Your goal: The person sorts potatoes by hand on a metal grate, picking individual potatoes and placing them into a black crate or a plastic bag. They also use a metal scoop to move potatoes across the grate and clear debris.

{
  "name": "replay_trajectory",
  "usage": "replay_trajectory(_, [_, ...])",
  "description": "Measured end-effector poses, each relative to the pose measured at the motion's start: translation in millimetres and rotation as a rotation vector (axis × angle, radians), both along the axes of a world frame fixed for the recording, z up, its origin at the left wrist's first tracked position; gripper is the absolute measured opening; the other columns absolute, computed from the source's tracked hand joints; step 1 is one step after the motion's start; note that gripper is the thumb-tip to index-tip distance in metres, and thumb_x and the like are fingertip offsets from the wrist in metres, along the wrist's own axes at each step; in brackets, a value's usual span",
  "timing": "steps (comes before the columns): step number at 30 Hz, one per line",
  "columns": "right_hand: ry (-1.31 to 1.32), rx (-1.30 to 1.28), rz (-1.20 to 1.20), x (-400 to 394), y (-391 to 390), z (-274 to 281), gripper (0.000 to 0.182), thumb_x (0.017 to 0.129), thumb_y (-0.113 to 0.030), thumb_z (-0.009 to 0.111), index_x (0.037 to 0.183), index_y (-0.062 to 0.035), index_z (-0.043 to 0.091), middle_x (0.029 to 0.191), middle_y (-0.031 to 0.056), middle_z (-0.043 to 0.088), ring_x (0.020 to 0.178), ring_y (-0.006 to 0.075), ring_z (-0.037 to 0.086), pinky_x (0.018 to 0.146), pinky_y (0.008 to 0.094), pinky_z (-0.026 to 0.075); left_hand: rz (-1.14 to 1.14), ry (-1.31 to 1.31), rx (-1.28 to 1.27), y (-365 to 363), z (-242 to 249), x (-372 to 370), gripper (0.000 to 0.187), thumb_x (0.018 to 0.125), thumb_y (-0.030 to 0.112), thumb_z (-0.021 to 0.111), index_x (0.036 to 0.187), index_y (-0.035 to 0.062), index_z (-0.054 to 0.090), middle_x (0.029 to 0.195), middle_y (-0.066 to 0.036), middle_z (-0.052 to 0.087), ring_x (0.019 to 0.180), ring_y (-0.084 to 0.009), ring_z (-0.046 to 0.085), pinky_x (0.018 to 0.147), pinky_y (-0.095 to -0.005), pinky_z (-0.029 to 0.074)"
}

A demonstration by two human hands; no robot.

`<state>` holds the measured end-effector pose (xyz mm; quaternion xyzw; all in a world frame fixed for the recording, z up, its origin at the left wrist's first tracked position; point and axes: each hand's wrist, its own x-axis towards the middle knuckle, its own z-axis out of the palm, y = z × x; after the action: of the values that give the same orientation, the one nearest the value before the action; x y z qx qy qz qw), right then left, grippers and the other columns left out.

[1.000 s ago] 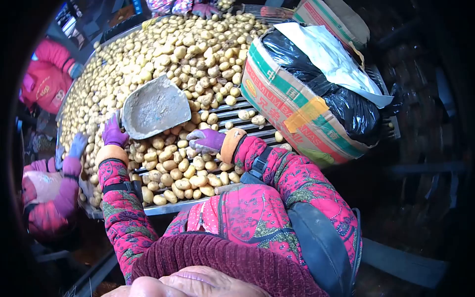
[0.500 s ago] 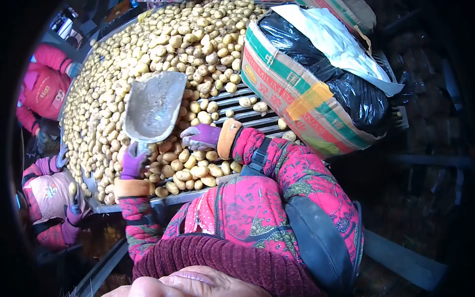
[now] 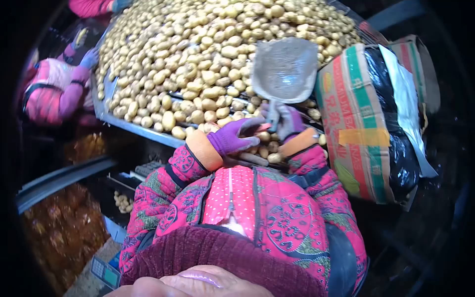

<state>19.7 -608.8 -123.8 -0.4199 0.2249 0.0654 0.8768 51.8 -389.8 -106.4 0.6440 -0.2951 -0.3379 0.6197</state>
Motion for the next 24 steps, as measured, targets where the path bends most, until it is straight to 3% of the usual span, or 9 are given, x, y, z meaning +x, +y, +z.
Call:
replay_trajectory(2, [0.107,-0.046,0.02,-4.2,-27.4,-7.5,0.05,0.093,-0.033,0.058,0.128,0.0018,0.046,0.117,0.0228,0.06,0.101,0.0342,0.064,0.089,0.0474,0.053,0.019,-0.168,0.072,26.4,5.8,7.0,0.054,0.082,0.023,0.069,0.13,0.005,0.054,0.111,-0.016,0.065,0.101,-0.0298,0.064,0.088,-0.0382,0.05])
replay_trajectory(3, [0.154,-0.07,0.025,-7.6,-35.4,-5.6,0.05,0.093,-0.034,0.058,0.128,0.0004,0.046,0.117,0.0226,0.061,0.101,0.0338,0.064,0.088,0.0467,0.054,0.137,-0.312,0.133,40.9,-2.5,11.8,0.045,0.083,0.016,0.068,0.124,0.0032,0.057,0.111,-0.012,0.062,0.101,-0.0226,0.062,0.085,-0.0356,0.051])
replay_trajectory(5, [0.151,-0.069,-0.014,-14.0,-42.7,-8.0,0.05,0.094,-0.035,0.058,0.129,-0.002,0.046,0.117,0.0221,0.061,0.1,0.0331,0.064,0.087,0.0459,0.054,0.276,-0.805,0.462,71.0,4.6,35.2,0.041,0.078,0.018,0.068,0.116,0.0052,0.059,0.107,-0.014,0.062,0.094,-0.0288,0.062,0.081,-0.0408,0.05])
replay_trajectory(7, [0.168,-0.066,-0.033,-14.8,-40.4,-2.1,0.051,0.095,-0.036,0.056,0.13,-0.0008,0.045,0.12,0.0228,0.06,0.103,0.0332,0.063,0.088,0.0465,0.053,0.362,-1.135,0.52,89.4,2.6,53.9,0.042,0.074,0.022,0.068,0.113,0.0072,0.059,0.111,-0.014,0.06,0.097,-0.0326,0.058,0.082,-0.0441,0.047])
replay_trajectory(11, [0.196,-0.16,-0.051,-16.0,-34.8,10.3,0.053,0.094,-0.037,0.057,0.13,0.0011,0.046,0.121,0.0234,0.059,0.104,0.0334,0.063,0.088,0.046,0.053,0.323,-1.331,0.707,70.4,-2.6,90.7,0.049,0.081,0.032,0.064,0.127,0.0192,0.055,0.131,-0.009,0.053,0.124,-0.0341,0.045,0.1,-0.0522,0.036])
replay_trajectory(15, [0.154,-0.279,-0.043,-30.0,-23.4,32.1,0.053,0.093,-0.037,0.059,0.129,0.0016,0.047,0.118,0.0226,0.06,0.101,0.0327,0.063,0.087,0.0452,0.054,0.243,-1.19,0.983,51.3,-20.2,160.9,0.045,0.086,0.042,0.058,0.129,0.0289,0.055,0.139,-0.004,0.05,0.13,-0.033,0.042,0.105,-0.0523,0.032])
replay_trajectory(21, [0.242,-0.291,-0.008,-36.7,-26.4,28.9,0.042,0.092,-0.028,0.061,0.122,-0.0008,0.051,0.115,0.0199,0.061,0.099,0.0286,0.062,0.085,0.0412,0.053,0.418,-1.253,0.97,129.6,-35.4,213.5,0.038,0.085,0.04,0.061,0.121,0.0314,0.061,0.125,-0.002,0.057,0.116,-0.0268,0.052,0.096,-0.0473,0.038])
replay_trajectory(23, [0.255,-0.301,-0.018,-34.6,-25.6,32.2,0.041,0.092,-0.027,0.06,0.122,-0.0011,0.051,0.114,0.0196,0.061,0.1,0.0282,0.062,0.086,0.0408,0.052,0.247,-0.906,1.131,153.1,-4.2,218.4,0.039,0.082,0.039,0.064,0.12,0.0315,0.062,0.128,-0.003,0.055,0.117,-0.0282,0.051,0.096,-0.0464,0.039])
replay_trajectory(24, [0.235,-0.303,-0.013,-35.3,-24.4,34.4,0.04,0.092,-0.027,0.06,0.122,-0.0011,0.051,0.114,0.0196,0.061,0.1,0.0281,0.062,0.086,0.0406,0.052,0.264,-1.13,1.086,176.3,-16.8,219.3,0.042,0.08,0.038,0.066,0.122,0.0325,0.061,0.129,-0.004,0.054,0.118,-0.0291,0.051,0.097,-0.0469,0.04])
